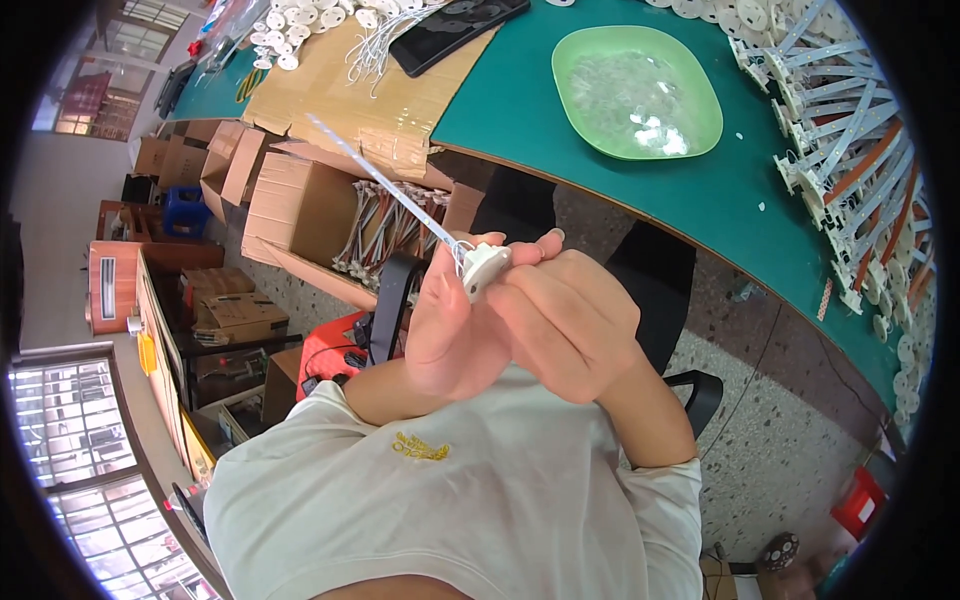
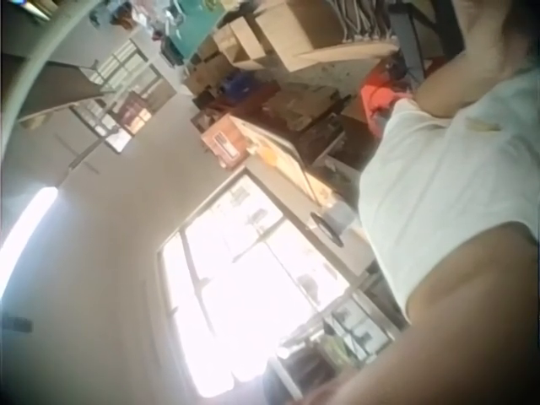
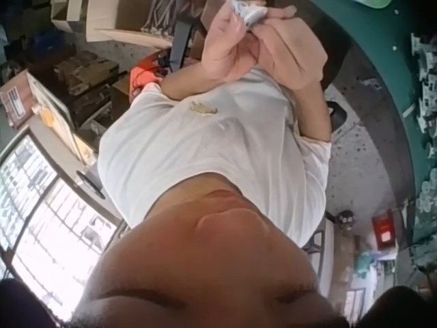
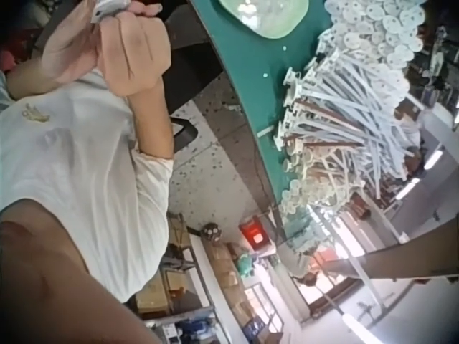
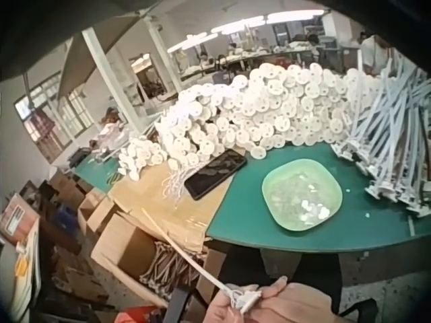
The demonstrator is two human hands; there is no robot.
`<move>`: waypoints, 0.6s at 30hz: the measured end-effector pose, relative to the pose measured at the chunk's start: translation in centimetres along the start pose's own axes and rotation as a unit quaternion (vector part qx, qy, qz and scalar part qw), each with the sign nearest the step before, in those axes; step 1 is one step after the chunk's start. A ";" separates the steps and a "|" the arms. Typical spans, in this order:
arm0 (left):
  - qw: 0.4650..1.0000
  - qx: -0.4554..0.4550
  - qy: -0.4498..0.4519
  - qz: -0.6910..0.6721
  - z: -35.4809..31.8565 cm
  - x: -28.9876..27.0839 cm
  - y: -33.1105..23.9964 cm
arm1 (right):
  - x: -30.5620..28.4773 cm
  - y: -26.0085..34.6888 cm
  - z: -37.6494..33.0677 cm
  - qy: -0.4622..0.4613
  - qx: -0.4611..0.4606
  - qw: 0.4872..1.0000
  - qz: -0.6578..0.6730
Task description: Assembling LED light strips by inserting them into white plastic bases.
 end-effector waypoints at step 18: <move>0.411 0.233 -0.179 0.863 14.9 -5.6 -31.9 | -7.6 -2.9 -0.7 -0.094 0.154 0.982 -0.058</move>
Point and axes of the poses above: each hand's wrist, its own z-axis towards the middle knuckle, its own x-axis out of the palm, y = z × x, the point moved 6 cm from there along z, towards the middle knuckle, and after that the axes turned 5 degrees about -y, right-handed, at the moved point
